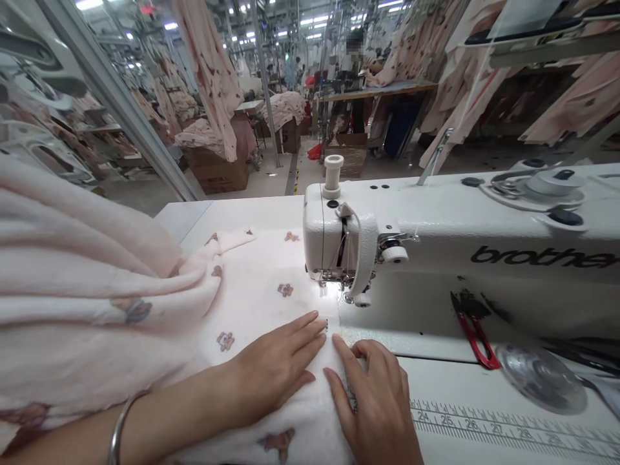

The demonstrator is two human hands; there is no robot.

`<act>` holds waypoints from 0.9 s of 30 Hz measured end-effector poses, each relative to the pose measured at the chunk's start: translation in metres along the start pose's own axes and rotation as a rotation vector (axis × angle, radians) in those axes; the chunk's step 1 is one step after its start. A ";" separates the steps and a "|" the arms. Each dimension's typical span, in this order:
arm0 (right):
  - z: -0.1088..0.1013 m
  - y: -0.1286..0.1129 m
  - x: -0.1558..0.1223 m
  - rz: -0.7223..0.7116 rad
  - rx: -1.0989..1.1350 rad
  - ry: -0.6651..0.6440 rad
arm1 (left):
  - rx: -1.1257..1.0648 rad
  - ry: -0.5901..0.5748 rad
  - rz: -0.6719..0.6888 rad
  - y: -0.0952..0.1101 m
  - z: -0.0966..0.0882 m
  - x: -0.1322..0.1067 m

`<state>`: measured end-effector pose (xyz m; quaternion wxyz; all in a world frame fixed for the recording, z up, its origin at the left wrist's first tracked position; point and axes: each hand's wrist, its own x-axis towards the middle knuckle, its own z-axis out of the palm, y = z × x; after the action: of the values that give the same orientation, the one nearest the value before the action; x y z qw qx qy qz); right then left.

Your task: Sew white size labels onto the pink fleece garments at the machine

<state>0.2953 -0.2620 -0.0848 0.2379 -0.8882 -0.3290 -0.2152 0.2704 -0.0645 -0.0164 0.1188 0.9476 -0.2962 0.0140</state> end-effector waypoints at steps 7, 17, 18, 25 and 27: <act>-0.001 -0.001 0.002 0.001 0.023 0.002 | 0.002 -0.037 0.038 -0.015 0.017 0.002; 0.001 -0.001 -0.002 0.010 0.009 0.018 | -0.006 0.044 0.075 -0.015 0.025 -0.001; 0.001 0.000 -0.002 0.011 0.017 0.017 | -0.002 0.042 0.072 -0.015 0.025 -0.001; -0.001 -0.002 0.000 0.032 0.053 0.013 | 0.021 0.023 0.058 -0.014 0.023 0.000; -0.002 -0.002 0.001 0.035 0.059 0.015 | 0.025 0.035 0.062 -0.014 0.023 0.000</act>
<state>0.2941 -0.2610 -0.0823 0.2702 -0.8847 -0.3179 -0.2080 0.2777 -0.0588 -0.0414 0.1116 0.9390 -0.3230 0.0378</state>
